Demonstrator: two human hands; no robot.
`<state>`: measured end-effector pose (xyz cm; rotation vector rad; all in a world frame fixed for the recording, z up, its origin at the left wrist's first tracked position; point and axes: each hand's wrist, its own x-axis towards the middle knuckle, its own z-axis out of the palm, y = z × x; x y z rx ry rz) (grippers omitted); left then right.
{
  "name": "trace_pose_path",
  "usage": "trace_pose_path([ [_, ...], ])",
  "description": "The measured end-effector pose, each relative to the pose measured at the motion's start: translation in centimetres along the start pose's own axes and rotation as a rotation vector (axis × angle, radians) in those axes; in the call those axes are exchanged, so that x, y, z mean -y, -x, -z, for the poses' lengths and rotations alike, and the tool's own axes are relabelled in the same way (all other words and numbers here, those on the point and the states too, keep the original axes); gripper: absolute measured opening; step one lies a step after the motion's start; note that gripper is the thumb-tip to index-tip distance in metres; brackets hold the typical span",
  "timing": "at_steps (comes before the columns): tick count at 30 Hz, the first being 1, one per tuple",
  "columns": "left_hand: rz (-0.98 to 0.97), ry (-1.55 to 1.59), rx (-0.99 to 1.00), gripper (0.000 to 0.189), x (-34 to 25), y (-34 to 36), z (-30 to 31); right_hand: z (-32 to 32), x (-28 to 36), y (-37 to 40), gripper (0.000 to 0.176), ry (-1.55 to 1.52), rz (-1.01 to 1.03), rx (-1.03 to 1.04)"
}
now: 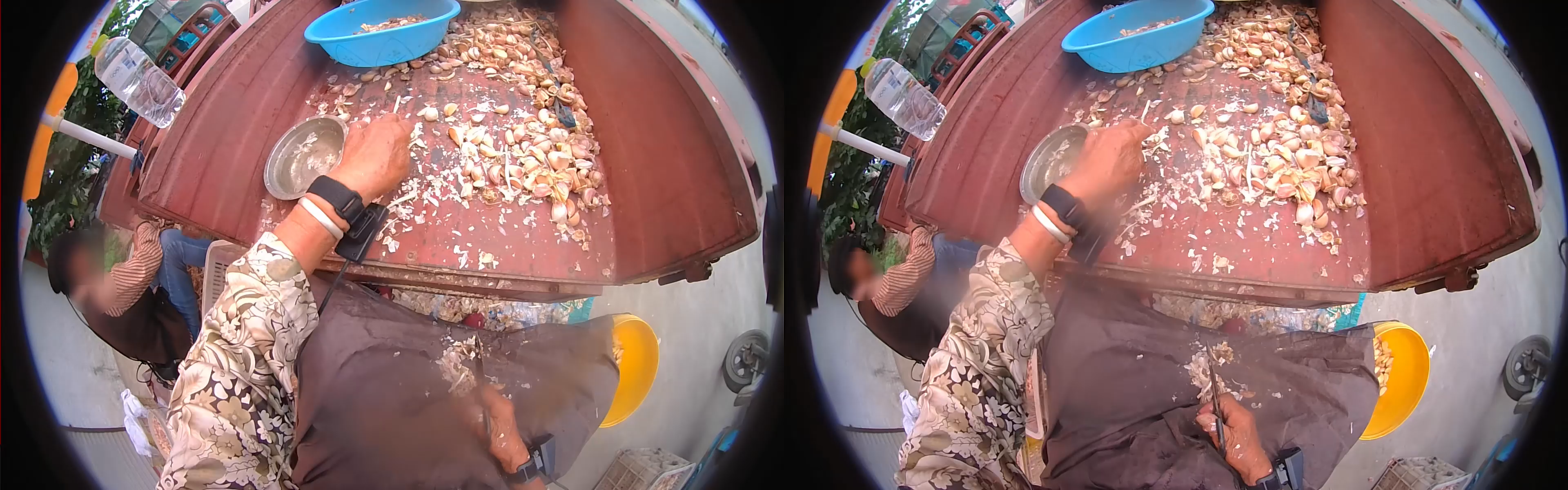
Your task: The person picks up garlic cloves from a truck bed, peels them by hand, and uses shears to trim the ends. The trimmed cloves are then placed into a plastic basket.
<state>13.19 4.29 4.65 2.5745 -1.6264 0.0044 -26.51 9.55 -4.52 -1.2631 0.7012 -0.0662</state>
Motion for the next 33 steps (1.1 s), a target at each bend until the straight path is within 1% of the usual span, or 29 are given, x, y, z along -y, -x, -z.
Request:
trace_pose_path([
  [1, -0.001, -0.201, -0.124, 0.022, 2.5, -2.2, -1.4, 0.1, -0.3, -0.1, 0.031, 0.021, -0.002, -0.007],
  [2, 0.094, -0.396, -0.08, 0.021, 3.4, -4.0, 0.2, 0.2, -0.5, -0.3, 0.032, 0.039, -0.002, -0.014],
  [4, 0.169, -0.469, -0.046, 0.029, 8.8, -7.0, 0.2, 0.1, -0.3, -0.7, 0.036, 0.071, -0.027, -0.013],
  [5, 0.238, -0.409, 0.157, 0.031, 10.4, -8.1, 0.6, 0.1, 0.1, -0.9, 0.039, 0.091, -0.052, -0.005],
  [7, 0.199, -0.45, 0.277, 0.028, 11.8, -8.1, -0.2, 0.4, 0.5, -1.3, 0.04, 0.115, -0.105, 0.027],
  [10, -0.036, -0.63, 0.52, 0.022, 13.6, -9.8, -1.6, 0.8, 0.3, -2.0, 0.041, 0.121, -0.179, 0.083],
  [12, -0.292, -0.892, 0.601, 0.021, 14.2, -10.6, -2.3, 0.9, 0.1, -2.1, 0.045, 0.123, -0.226, 0.097],
  [13, -0.426, -1.022, 0.631, 0.021, 14.5, -11.0, -2.4, 0.8, 0.1, -2.1, 0.045, 0.132, -0.219, 0.088],
  [14, -0.302, -0.632, 0.564, 0.025, 14.1, -10.9, -1.8, 0.7, 0.1, -2.3, 0.046, 0.142, -0.208, 0.079],
  [15, -0.169, -0.559, 0.565, 0.026, 13.4, -10.8, -1.6, 0.6, 0.2, -2.3, 0.046, 0.151, -0.198, 0.068],
  [17, 0.093, -0.407, 0.557, 0.03, 9.5, -10.1, -0.7, 0.4, 0.2, -2.4, 0.048, 0.199, -0.141, 0.065],
  [18, 0.077, -0.487, 0.622, 0.033, 7.5, -9.7, 0.1, 0.4, 0.2, -2.4, 0.049, 0.226, -0.112, 0.061],
  [21, 0.069, -0.481, 0.657, 0.032, 5.3, -9.0, -0.1, 0.3, -0.5, -2.2, 0.051, 0.214, -0.101, 0.066],
  [25, 0.03, 0.167, 0.577, 0.037, 1.9, -6.4, 1.4, 0.1, -0.6, -2.0, 0.053, 0.223, -0.048, 0.064],
  [27, -0.086, 0.194, 0.318, 0.038, 2.2, -6.3, 1.9, 0.0, -1.0, -2.0, 0.054, 0.208, -0.006, 0.054],
  [29, -0.168, 0.067, 0.157, 0.038, 3.3, -6.1, 2.8, 0.0, -1.2, -1.9, 0.055, 0.204, 0.011, 0.049],
  [31, -0.219, -0.208, 0.099, 0.038, 4.4, -5.9, 3.8, 0.0, -1.2, -1.7, 0.056, 0.217, 0.018, 0.055],
  [32, -0.131, -0.377, 0.193, 0.034, 4.3, -5.9, 4.0, 0.0, -1.3, -1.8, 0.056, 0.232, 0.017, 0.061],
  [33, -0.126, -0.444, 0.24, 0.033, 4.5, -6.0, 3.7, 0.0, -1.4, -1.9, 0.057, 0.248, 0.016, 0.067],
])
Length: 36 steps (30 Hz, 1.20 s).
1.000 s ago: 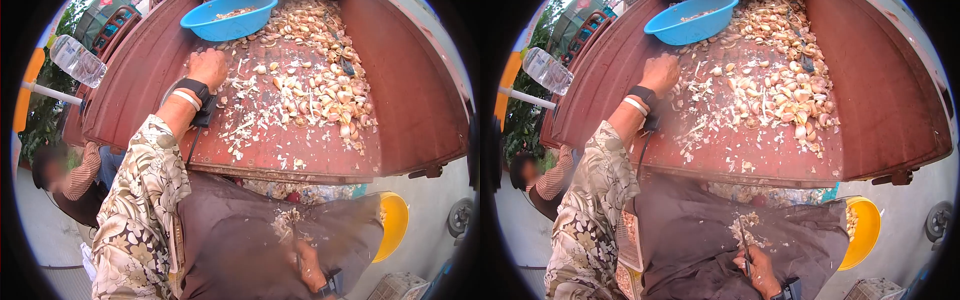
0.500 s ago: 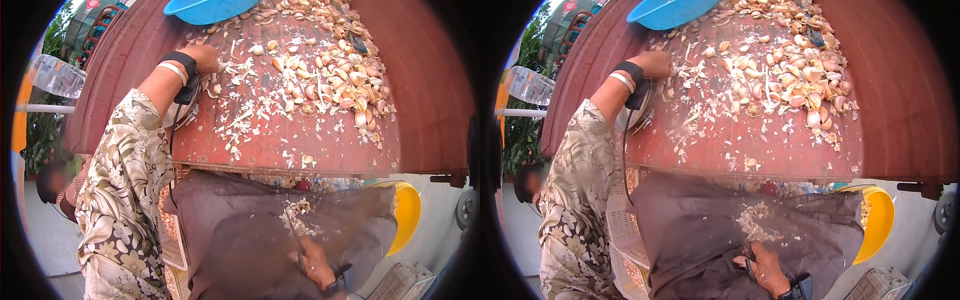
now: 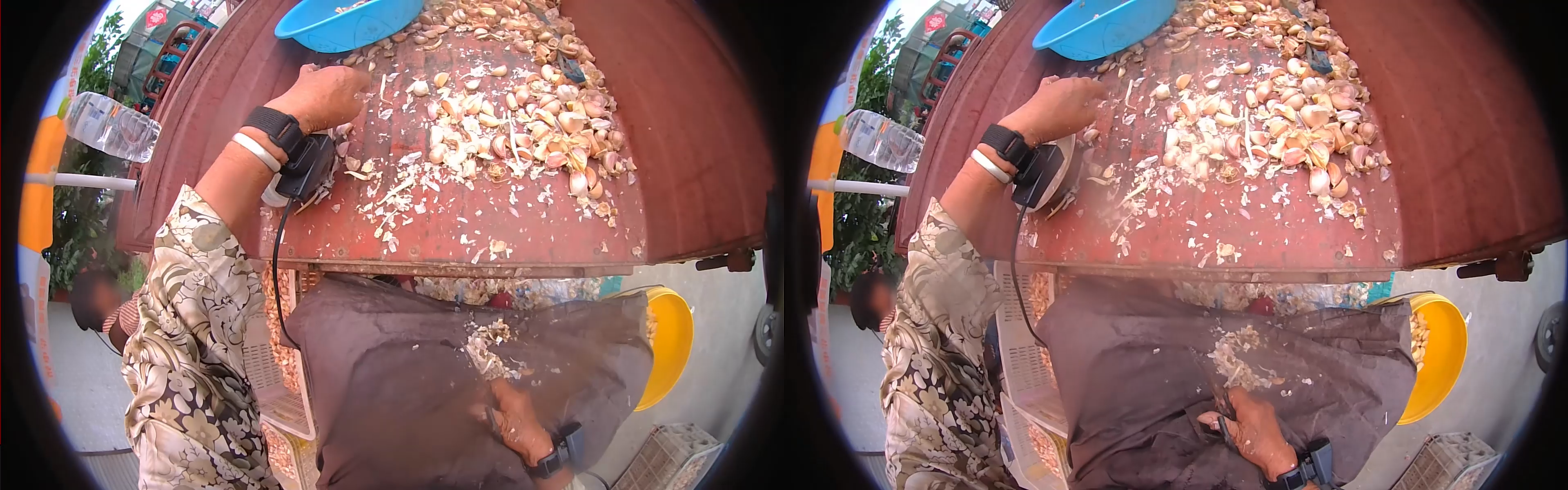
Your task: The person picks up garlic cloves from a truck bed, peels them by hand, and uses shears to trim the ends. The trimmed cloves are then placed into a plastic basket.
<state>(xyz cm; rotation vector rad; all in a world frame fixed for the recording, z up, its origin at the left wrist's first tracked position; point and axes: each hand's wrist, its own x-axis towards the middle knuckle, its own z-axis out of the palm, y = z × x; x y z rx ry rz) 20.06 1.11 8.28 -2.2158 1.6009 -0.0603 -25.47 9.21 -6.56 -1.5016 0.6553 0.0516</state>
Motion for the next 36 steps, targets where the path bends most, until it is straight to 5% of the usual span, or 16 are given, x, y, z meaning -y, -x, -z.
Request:
trace_pose_path([
  [6, 0.116, -0.184, 0.497, 0.032, -1.9, -1.4, -2.1, 0.3, 0.6, -0.1, 0.058, 0.073, -0.001, -0.004],
  [14, -0.086, -0.182, 0.281, 0.016, -6.0, -0.1, -2.5, 0.5, 1.1, -0.2, 0.057, 0.097, 0.04, -0.008],
  [18, -0.034, 0.619, -0.093, 0.018, -8.2, 0.8, -2.4, 0.5, 0.7, 0.1, 0.057, 0.062, 0.058, -0.016],
  [22, 0.219, 1.5, 0.02, 0.022, -9.9, 3.7, -0.4, 0.3, 0.4, 0.4, 0.051, -0.016, 0.068, -0.088],
  [26, 0.203, 2.09, -0.007, 0.028, -11.2, 7.0, -1.0, 0.0, 1.0, 1.0, 0.043, -0.155, 0.024, -0.159],
  [31, 0.077, 2.166, -0.146, 0.025, -14.3, 12.8, -0.8, 0.6, 4.4, 1.8, 0.048, -0.07, -0.071, -0.248],
  [36, 0.156, 2.142, -0.391, 0.018, -19.7, 19.8, -0.7, -1.0, 6.7, 2.1, 0.052, 0.258, 0.119, -0.442],
])
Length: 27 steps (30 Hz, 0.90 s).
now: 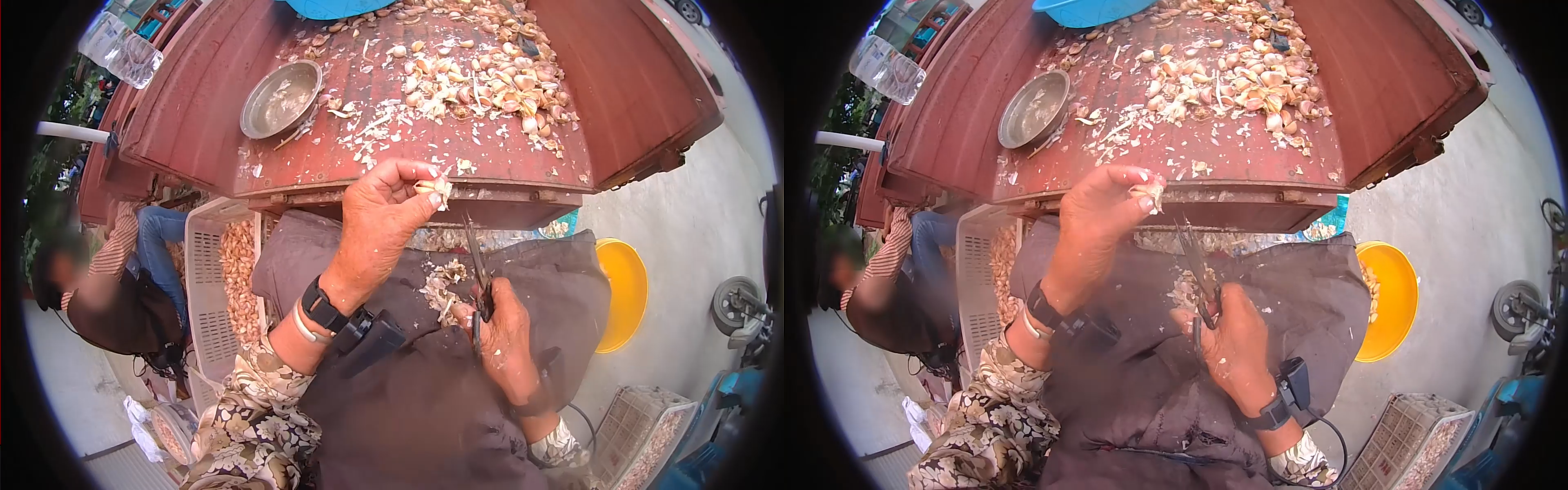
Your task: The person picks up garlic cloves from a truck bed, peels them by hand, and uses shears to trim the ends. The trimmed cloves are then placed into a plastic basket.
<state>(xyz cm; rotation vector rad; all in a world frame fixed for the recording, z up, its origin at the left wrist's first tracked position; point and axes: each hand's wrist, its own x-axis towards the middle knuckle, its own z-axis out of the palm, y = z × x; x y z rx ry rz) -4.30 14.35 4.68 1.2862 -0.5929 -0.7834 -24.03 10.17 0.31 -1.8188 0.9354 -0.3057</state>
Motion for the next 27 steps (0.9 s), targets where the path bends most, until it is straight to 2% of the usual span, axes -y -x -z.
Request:
trace_pose_path([
  [4, -0.06, 0.094, -0.086, 0.017, 0.5, 4.2, -1.2, -0.7, 1.5, 1.4, 0.054, 0.214, 0.141, -0.066],
  [8, -0.061, 0.186, -0.119, 0.02, 0.2, 6.5, -0.5, -1.1, 2.0, 2.6, 0.05, 0.168, 0.174, -0.032],
  [11, -0.012, 0.243, -0.107, 0.024, -0.6, 7.4, 0.3, -1.4, 1.7, 3.4, 0.049, 0.123, 0.266, -0.061],
  [14, 0.17, 0.351, 0.024, 0.026, -1.2, 7.8, 2.1, -1.4, 2.0, 3.8, 0.05, 0.176, 0.299, -0.09],
  [17, 0.146, 0.429, 0.066, 0.023, -0.5, 8.2, 2.8, -1.5, 2.0, 4.0, 0.05, 0.208, 0.331, -0.093],
  [20, 0.025, 0.363, -0.038, 0.021, -0.5, 8.4, 2.2, -1.8, 2.5, 4.0, 0.051, 0.24, 0.341, -0.102],
  [27, -0.031, 0.221, -0.027, 0.024, -0.2, 8.9, 2.1, -1.6, 2.2, 4.5, 0.048, 0.111, 0.249, 0.007],
])
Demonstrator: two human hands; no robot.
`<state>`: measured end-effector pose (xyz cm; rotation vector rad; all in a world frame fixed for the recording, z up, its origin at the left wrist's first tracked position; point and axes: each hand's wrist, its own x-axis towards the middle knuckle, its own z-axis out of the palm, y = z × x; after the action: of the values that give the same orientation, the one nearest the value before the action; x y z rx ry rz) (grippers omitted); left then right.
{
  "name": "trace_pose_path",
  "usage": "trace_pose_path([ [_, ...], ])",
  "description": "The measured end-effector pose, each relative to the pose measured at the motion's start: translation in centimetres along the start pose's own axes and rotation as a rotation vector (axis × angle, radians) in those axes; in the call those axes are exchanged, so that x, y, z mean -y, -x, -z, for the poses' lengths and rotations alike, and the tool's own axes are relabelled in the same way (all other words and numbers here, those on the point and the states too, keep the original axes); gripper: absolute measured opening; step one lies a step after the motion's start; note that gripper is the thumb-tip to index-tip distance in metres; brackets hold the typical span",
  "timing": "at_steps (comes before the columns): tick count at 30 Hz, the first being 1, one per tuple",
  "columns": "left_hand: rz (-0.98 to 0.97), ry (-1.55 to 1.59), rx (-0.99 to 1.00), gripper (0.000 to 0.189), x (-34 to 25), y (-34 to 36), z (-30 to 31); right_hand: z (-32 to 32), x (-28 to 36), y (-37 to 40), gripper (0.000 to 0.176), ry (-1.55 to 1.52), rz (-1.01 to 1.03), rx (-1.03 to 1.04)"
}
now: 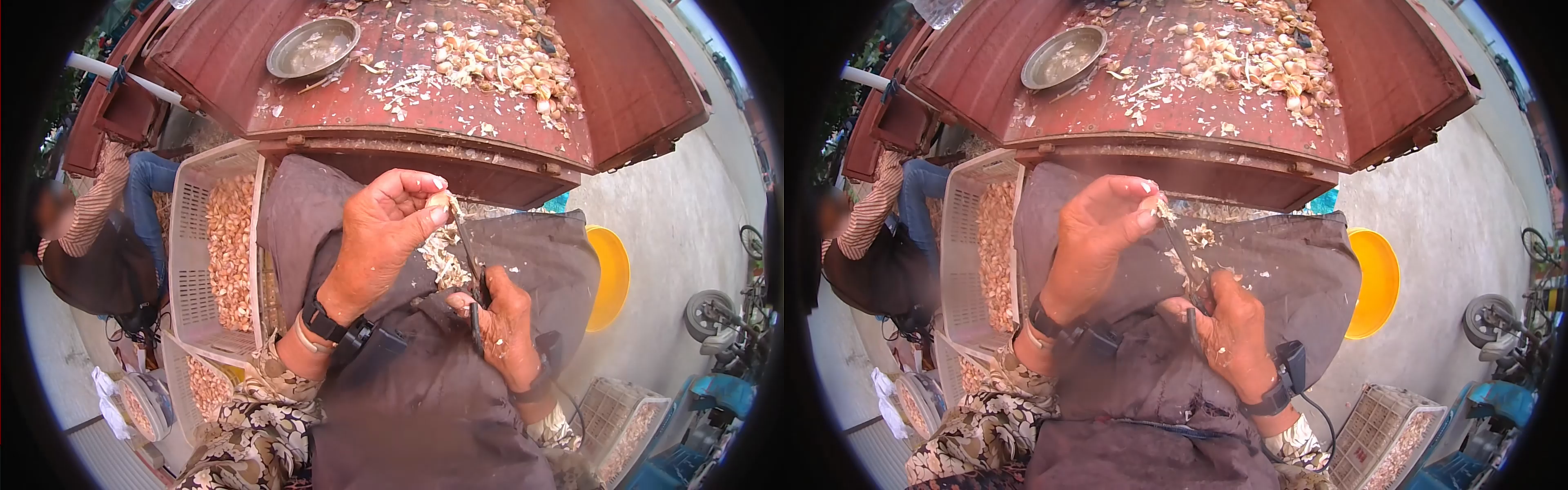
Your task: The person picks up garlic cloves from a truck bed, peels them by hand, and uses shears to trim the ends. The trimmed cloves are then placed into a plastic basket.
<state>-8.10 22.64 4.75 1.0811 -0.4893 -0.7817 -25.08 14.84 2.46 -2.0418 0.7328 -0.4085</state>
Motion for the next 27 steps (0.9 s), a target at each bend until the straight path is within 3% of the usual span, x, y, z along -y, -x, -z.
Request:
trace_pose_path([
  [5, 0.2, -0.04, 0.06, 0.022, -0.8, 0.0, 0.1, 0.3, 0.2, 0.1, 0.052, 0.001, -0.012, 0.006],
  [8, 0.198, 0.016, 0.1, 0.019, -0.4, -0.2, 0.8, 0.1, 0.0, 0.0, 0.051, 0.02, 0.038, -0.013],
  [11, 0.199, 0.004, 0.108, 0.018, -0.6, -0.1, 0.9, 0.1, -1.0, 0.4, 0.049, -0.122, -0.05, 0.091],
  [14, 0.187, 0.036, 0.115, 0.017, -0.1, 0.0, 1.5, -0.5, -1.8, 0.3, 0.043, -0.184, 0.037, 0.102],
  [17, 0.228, 0.102, 0.092, 0.017, 0.3, 0.4, 1.5, -0.4, -0.9, 0.8, 0.037, -0.643, -0.371, 0.244],
  [18, 0.226, 0.108, 0.05, 0.017, 0.1, 0.6, 1.7, -0.7, -0.9, 0.9, 0.036, -0.608, -0.27, 0.213],
  [20, 0.221, 0.112, -0.03, 0.018, -1.2, 1.3, 2.8, -0.5, -1.3, 0.8, 0.04, -0.7, -0.261, 0.191],
  [22, 0.087, 0.073, -0.155, 0.02, -3.0, 2.1, 6.0, -0.4, -1.9, 0.5, 0.046, -0.711, -0.244, 0.154],
  [25, -0.019, -0.072, -0.416, 0.02, -4.8, 4.2, 13.9, -0.7, -3.6, 0.8, 0.046, -0.729, -0.289, 0.167],
  [27, 0.062, -0.16, -0.59, 0.025, -5.0, 6.5, 21.0, -1.0, -3.7, 0.6, 0.043, -0.72, -0.276, 0.183],
])
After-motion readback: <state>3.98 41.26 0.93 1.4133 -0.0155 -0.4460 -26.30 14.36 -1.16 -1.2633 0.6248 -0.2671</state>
